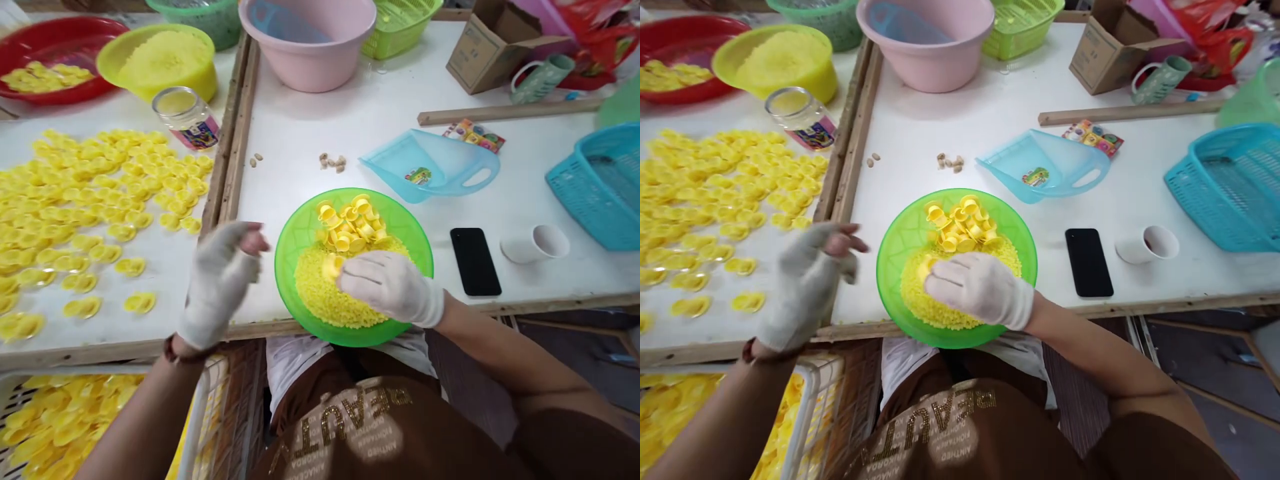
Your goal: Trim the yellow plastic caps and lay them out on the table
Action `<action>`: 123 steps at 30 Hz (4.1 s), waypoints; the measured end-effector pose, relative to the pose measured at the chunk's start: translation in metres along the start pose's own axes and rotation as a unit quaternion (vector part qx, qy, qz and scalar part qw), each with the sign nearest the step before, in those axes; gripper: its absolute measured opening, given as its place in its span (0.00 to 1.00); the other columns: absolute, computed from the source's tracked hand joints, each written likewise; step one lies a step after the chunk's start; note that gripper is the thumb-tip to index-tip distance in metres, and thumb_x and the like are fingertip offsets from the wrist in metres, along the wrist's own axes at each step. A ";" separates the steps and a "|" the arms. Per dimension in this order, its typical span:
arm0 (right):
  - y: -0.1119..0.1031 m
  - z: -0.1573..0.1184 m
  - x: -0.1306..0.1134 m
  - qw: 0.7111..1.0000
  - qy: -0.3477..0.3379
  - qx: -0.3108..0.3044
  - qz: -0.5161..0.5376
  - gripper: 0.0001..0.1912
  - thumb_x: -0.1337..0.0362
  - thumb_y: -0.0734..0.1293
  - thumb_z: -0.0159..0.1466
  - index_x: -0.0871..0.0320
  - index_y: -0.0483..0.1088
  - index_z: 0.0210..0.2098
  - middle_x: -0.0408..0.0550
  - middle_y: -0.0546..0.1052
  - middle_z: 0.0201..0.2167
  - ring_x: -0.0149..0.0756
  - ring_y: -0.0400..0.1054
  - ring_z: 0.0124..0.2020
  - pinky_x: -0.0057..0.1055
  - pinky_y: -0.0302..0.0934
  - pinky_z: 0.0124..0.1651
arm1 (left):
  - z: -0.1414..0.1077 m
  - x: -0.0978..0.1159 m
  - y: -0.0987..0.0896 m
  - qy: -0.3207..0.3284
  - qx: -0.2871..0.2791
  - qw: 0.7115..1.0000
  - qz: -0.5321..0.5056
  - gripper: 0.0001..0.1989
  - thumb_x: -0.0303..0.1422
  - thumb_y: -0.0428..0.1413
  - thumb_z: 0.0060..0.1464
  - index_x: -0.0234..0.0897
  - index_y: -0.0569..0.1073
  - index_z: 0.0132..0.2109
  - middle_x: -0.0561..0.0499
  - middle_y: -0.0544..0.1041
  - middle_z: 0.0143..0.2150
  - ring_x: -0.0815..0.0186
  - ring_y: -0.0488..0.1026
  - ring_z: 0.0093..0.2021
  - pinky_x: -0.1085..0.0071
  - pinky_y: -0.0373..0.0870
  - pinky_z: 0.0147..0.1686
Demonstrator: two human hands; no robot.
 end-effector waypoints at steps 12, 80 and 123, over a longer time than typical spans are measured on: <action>0.009 -0.027 0.030 0.912 0.285 -0.272 -0.115 0.11 0.62 0.63 0.72 0.63 0.74 0.42 0.60 0.77 0.42 0.49 0.71 0.45 0.41 0.66 0.44 | -0.019 0.019 0.068 -0.044 -0.131 0.988 -0.072 0.21 0.45 0.69 0.51 0.33 0.79 0.45 0.48 0.79 0.39 0.64 0.77 0.36 0.70 0.81 0.33; -0.004 -0.021 0.026 0.926 0.302 0.031 0.224 0.05 0.70 0.62 0.69 0.56 0.70 0.41 0.45 0.78 0.36 0.33 0.75 0.37 0.31 0.67 0.44 | -0.024 0.002 0.093 -0.083 -0.129 0.976 -0.157 0.14 0.41 0.67 0.55 0.34 0.77 0.38 0.51 0.79 0.35 0.67 0.78 0.35 0.72 0.78 0.39; 0.008 -0.006 0.073 0.937 0.256 -0.168 -0.169 0.12 0.71 0.64 0.68 0.56 0.72 0.49 0.56 0.74 0.46 0.39 0.67 0.33 0.36 0.59 0.33 | 0.070 -0.096 -0.107 -0.108 0.309 0.944 0.039 0.07 0.32 0.57 0.59 0.35 0.67 0.38 0.57 0.67 0.28 0.72 0.69 0.29 0.69 0.75 0.36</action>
Point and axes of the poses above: each hand's wrist, its own z-axis towards the middle knuckle, its own y-axis out of the palm, x = y × z, the point moved 2 cm from there along z, towards the middle knuckle
